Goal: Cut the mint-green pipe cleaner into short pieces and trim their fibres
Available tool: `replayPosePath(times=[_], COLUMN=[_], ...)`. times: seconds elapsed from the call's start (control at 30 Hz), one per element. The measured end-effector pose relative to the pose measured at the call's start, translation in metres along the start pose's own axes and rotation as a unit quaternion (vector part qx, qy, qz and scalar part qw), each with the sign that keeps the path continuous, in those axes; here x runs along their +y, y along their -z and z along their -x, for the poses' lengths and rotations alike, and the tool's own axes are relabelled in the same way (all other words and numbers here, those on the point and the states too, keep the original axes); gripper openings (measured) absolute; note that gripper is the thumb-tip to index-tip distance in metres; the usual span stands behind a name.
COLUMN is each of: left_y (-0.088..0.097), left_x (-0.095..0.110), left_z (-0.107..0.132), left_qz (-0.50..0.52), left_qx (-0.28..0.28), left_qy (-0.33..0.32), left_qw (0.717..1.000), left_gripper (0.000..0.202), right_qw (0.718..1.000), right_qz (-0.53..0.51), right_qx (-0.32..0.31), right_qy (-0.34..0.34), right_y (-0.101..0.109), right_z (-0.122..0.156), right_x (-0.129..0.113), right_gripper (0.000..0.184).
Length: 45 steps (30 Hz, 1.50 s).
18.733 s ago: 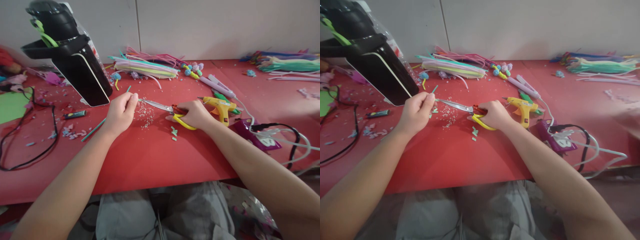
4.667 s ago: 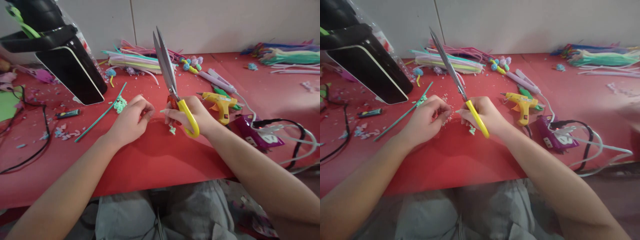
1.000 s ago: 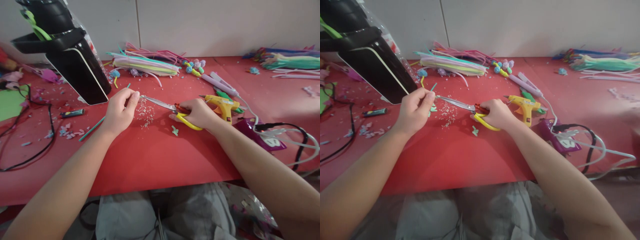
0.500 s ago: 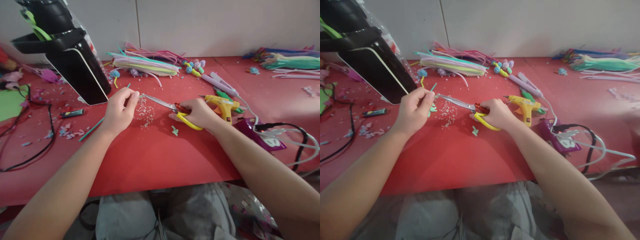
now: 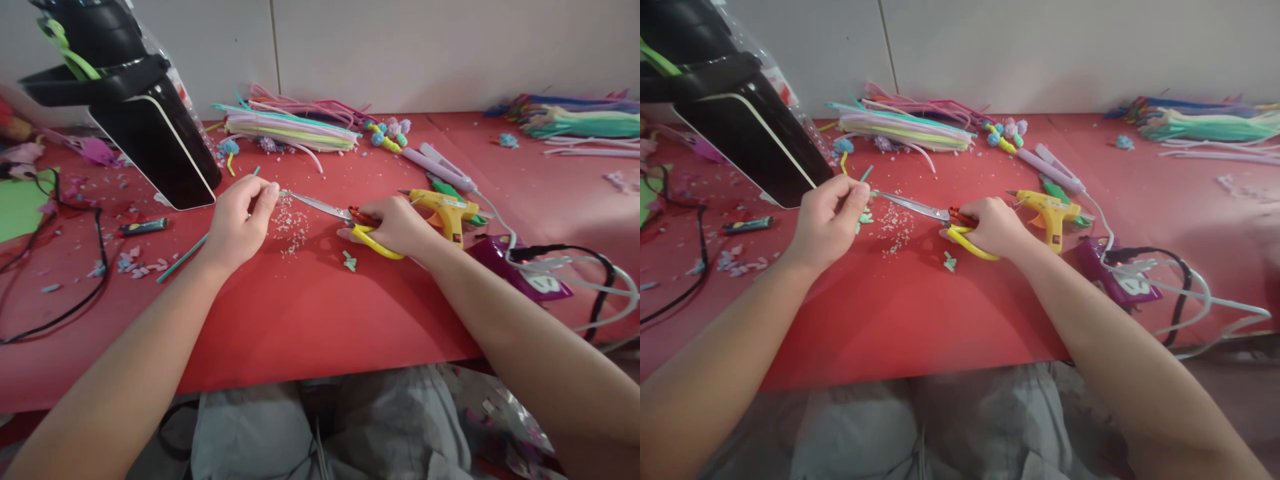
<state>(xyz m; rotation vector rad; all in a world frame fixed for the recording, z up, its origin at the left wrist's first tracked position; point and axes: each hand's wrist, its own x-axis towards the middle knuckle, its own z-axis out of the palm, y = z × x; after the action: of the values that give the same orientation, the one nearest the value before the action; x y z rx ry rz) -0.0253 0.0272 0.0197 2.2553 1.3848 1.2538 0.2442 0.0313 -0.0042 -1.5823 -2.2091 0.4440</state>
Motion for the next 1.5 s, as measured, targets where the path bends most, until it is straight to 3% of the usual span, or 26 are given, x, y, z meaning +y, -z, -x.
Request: replayPosePath(times=[1.5], left_y=[-0.0007], left_x=[0.0039], left_z=[-0.0003], left_qz=[0.0], left_qx=[-0.011], left_qy=[0.011], left_qw=[1.0], left_gripper=[0.039], right_qw=[1.0], right_qz=[-0.024], right_qx=[0.001], right_qy=[0.003], right_y=[0.0009], right_z=[0.0016], right_x=[-0.0038], right_gripper=[0.057])
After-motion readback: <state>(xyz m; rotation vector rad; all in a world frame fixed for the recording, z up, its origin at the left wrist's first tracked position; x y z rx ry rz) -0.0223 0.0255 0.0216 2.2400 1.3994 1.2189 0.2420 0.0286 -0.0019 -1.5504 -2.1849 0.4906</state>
